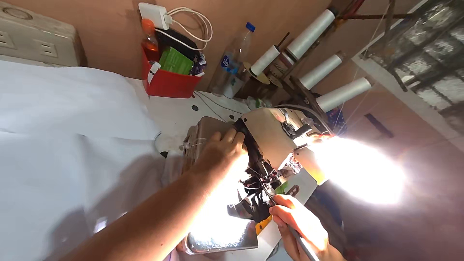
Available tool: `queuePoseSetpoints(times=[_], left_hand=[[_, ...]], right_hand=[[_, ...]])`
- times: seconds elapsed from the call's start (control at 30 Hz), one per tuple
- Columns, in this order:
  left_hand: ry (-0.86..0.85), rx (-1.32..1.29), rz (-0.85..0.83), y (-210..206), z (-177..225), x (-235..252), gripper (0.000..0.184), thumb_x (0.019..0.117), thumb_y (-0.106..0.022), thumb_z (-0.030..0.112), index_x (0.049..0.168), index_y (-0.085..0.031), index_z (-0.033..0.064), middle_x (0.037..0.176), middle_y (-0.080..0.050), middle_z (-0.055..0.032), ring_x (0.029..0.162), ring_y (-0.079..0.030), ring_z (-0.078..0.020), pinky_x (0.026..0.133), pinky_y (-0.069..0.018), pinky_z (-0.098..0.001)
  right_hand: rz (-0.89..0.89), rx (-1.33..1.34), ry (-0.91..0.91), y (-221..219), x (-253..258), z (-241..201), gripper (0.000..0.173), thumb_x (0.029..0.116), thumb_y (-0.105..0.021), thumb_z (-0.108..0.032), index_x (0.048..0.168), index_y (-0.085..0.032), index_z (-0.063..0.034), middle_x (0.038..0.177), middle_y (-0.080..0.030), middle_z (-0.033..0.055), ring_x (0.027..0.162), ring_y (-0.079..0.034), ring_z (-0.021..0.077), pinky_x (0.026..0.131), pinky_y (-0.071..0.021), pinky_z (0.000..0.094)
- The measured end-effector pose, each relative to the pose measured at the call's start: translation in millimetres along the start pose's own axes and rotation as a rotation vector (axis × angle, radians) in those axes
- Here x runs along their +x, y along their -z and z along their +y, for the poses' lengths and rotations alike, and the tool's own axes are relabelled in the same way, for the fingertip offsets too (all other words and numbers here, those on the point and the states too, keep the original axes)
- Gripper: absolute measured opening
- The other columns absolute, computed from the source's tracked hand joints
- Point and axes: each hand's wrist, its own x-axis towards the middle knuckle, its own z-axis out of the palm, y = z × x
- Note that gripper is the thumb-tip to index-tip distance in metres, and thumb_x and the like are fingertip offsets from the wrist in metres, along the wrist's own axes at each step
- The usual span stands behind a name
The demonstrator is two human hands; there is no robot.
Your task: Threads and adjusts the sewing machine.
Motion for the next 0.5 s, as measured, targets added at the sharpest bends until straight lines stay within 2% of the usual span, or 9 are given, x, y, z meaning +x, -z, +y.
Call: queuePoseSetpoints(times=[0.1,0.27,0.5], left_hand=[[0.023,-0.006,-0.094,6,2,2,0.012,0.0949,-0.062,0.006,0.097,-0.071,-0.0012,0.112,-0.066,-0.0167,0.107,-0.064,-0.0318,0.077,-0.0491,-0.0443],[0.031,-0.013,-0.146,9,2,3,0.019,0.0974,-0.061,0.009,0.11,-0.07,-0.0027,0.116,-0.065,-0.0172,0.11,-0.063,-0.0327,0.08,-0.049,-0.045],[0.044,-0.042,-0.24,18,4,3,0.026,0.1025,-0.056,0.012,0.121,-0.065,-0.005,0.126,-0.062,-0.0194,0.118,-0.06,-0.0347,0.088,-0.0478,-0.0473]], right_hand=[[-0.009,-0.015,-0.005,0,1,0,0.019,0.1093,-0.043,-0.018,0.097,-0.054,-0.0079,0.092,-0.056,0.0084,0.09,-0.06,0.0095,0.085,-0.0475,0.0109],[-0.036,-0.039,-0.008,0,2,-2,0.019,0.1091,-0.043,-0.017,0.098,-0.055,-0.008,0.093,-0.057,0.0089,0.089,-0.06,0.0101,0.083,-0.0479,0.011],[-0.06,-0.061,0.005,0,3,-3,0.018,0.1076,-0.045,-0.015,0.096,-0.056,-0.0078,0.09,-0.057,0.0089,0.087,-0.059,0.0114,0.081,-0.0479,0.0118]])
